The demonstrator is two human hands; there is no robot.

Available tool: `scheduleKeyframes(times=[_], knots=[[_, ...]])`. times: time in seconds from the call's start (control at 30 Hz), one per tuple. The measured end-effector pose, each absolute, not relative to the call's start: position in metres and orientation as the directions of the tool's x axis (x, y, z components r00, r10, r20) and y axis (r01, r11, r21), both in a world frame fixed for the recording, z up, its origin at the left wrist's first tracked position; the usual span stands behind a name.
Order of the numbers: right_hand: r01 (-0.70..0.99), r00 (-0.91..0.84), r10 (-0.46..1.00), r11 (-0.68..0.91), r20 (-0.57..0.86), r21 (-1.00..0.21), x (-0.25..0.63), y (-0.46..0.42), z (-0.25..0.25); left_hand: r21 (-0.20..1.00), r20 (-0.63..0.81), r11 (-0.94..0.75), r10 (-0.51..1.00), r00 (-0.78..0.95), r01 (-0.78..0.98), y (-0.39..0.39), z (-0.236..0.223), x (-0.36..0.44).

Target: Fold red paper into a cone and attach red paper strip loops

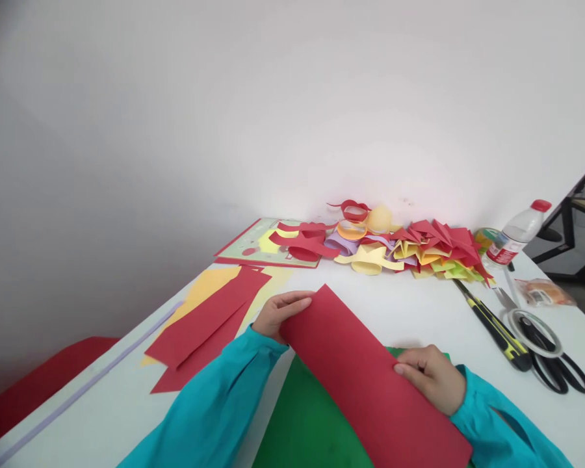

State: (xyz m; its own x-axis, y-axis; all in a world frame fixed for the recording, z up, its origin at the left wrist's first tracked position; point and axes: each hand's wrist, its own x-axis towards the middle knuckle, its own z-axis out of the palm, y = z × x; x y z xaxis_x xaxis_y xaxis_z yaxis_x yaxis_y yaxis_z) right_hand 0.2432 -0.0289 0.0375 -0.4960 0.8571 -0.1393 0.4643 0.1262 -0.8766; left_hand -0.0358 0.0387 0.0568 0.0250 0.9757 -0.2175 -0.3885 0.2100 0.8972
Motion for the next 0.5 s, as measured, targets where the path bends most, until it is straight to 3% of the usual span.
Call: scheduleKeyframes(times=[0.13,0.23,0.33,0.5], knots=[[0.476,-0.526,0.832,0.116,-0.176,-0.872,0.248,-0.027,0.035,0.953,-0.177,0.204,0.975,0.136,-0.224,0.039,0.058,-0.043],[0.432,-0.51,0.829,0.016,-0.229,-0.902,0.253,-0.026,0.034,0.979,-0.129,0.148,0.983,0.133,-0.14,0.038,0.056,-0.041],[0.332,-0.472,0.833,-0.134,-0.288,-0.934,0.265,-0.023,0.032,0.986,-0.074,0.083,0.995,0.069,-0.147,0.039,0.055,-0.04],[0.155,-0.486,0.829,-0.229,-0.276,-0.961,0.292,-0.016,0.026,0.986,-0.046,0.047,0.999,0.01,-0.163,0.042,0.055,-0.043]])
